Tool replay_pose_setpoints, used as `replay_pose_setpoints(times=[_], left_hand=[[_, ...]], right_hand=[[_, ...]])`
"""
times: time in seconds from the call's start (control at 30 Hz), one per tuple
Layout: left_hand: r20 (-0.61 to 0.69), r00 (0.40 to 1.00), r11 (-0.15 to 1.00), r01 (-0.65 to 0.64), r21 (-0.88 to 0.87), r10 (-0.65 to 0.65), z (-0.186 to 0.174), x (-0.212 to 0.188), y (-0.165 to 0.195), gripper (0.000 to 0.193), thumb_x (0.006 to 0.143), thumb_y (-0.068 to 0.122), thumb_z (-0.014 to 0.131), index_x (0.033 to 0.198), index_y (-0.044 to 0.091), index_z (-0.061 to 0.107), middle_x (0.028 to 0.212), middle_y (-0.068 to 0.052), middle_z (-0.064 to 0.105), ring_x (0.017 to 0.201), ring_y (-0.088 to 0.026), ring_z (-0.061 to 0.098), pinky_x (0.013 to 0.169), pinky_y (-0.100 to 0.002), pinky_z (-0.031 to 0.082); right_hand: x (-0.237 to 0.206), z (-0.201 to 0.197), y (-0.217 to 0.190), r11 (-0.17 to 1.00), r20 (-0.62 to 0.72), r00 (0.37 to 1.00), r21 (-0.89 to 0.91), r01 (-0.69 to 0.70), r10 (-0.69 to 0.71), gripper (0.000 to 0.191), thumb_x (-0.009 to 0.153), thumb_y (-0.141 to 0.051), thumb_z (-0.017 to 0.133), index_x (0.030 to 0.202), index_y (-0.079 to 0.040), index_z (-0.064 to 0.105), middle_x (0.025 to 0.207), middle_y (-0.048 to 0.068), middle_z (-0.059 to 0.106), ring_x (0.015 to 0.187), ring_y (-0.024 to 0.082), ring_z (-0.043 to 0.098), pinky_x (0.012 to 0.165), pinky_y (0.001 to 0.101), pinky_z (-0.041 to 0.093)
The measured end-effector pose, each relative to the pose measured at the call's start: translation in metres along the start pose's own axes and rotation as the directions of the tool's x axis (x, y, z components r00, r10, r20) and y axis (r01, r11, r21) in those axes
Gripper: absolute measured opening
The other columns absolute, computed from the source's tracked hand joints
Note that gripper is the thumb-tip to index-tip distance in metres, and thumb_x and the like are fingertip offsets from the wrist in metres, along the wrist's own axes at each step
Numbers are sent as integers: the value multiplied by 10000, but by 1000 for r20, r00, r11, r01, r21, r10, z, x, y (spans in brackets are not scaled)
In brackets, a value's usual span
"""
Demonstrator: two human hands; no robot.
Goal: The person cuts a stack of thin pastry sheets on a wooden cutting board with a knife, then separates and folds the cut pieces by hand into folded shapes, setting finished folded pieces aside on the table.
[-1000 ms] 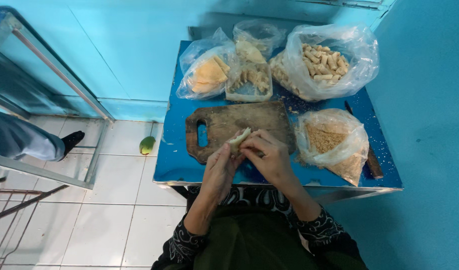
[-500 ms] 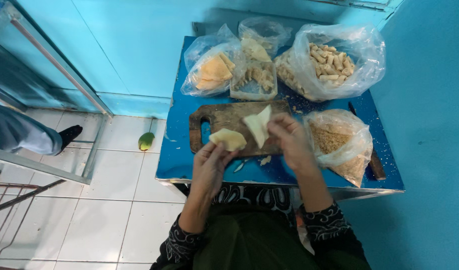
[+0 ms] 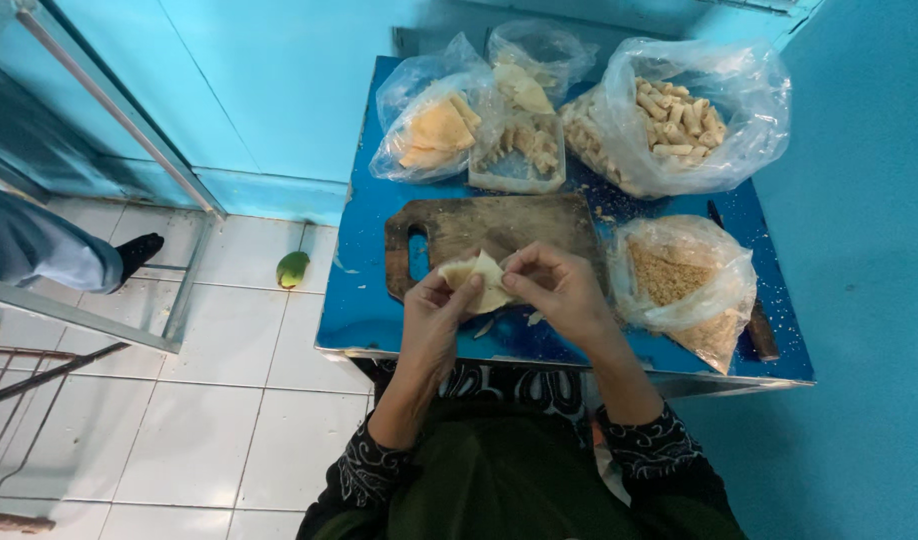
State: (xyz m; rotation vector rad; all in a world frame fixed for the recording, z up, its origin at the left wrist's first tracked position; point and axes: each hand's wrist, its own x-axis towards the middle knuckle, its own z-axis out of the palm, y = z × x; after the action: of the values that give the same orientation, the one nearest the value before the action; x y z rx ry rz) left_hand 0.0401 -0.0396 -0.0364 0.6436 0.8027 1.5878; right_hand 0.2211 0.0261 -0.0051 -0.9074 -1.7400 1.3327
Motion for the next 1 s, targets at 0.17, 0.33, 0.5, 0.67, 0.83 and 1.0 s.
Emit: replay_pose_setpoints(times=[0.17, 0.33, 0.5, 0.67, 0.83, 1.0], left_hand=[[5, 999, 997, -47, 60, 47, -10, 4, -12, 293, 943, 37, 710, 1226, -40, 703, 1044, -87, 766, 829, -113, 714, 709, -241, 595], [48, 997, 998, -56, -5, 57, -16, 6, -11, 278, 923, -15, 743, 1189, -72, 686, 1060, -120, 756, 830, -134, 697, 731, -247, 581], [-17, 998, 994, 61, -87, -63, -12, 6, -3, 395, 919, 75, 730, 1285, -44, 645, 1134, -115, 729, 938, -151, 721, 790, -286, 624], [36, 999, 998, 31, -49, -29, -3, 6, 0, 577, 870, 27, 779, 1403, -29, 564, 1172, -134, 700, 1003, -173, 716, 874, -303, 626], [5, 1000, 996, 13, -93, -13, 2, 9, -2, 538, 864, -49, 742, 1372, -45, 567, 1184, -149, 688, 988, -218, 706, 834, -334, 621], [-23, 1000, 998, -23, -55, 21, -4, 5, 10, 506, 864, -96, 706, 1348, -44, 568, 1196, -126, 661, 1046, -206, 703, 885, -355, 634]], right_hand=[[12, -12, 15, 961, -59, 991, 258, -101, 119, 62, 942, -68, 713, 997, -44, 696, 888, 9, 712, 782, 78, 654, 713, 236, 538], [13, -17, 20, 950, -107, 984, 296, -103, 140, 54, 957, -84, 719, 976, -56, 676, 848, -5, 679, 718, 66, 596, 637, 210, 470], [4, -4, 7, 991, -216, 976, 133, 32, -3, 67, 963, -61, 710, 1014, -47, 670, 902, 6, 701, 800, 60, 639, 717, 209, 521], [-11, 11, -11, 973, -262, 937, -69, 222, -232, 86, 987, -35, 695, 1064, -15, 660, 990, 26, 712, 892, 77, 689, 786, 230, 570], [-14, 14, -9, 916, -179, 917, -258, 306, -356, 116, 966, -38, 710, 1068, -4, 665, 1009, 56, 743, 905, 120, 747, 798, 274, 632], [9, -16, 4, 990, -316, 946, 140, -35, 78, 61, 957, -62, 681, 1014, -41, 683, 908, 56, 744, 791, 127, 728, 704, 292, 628]])
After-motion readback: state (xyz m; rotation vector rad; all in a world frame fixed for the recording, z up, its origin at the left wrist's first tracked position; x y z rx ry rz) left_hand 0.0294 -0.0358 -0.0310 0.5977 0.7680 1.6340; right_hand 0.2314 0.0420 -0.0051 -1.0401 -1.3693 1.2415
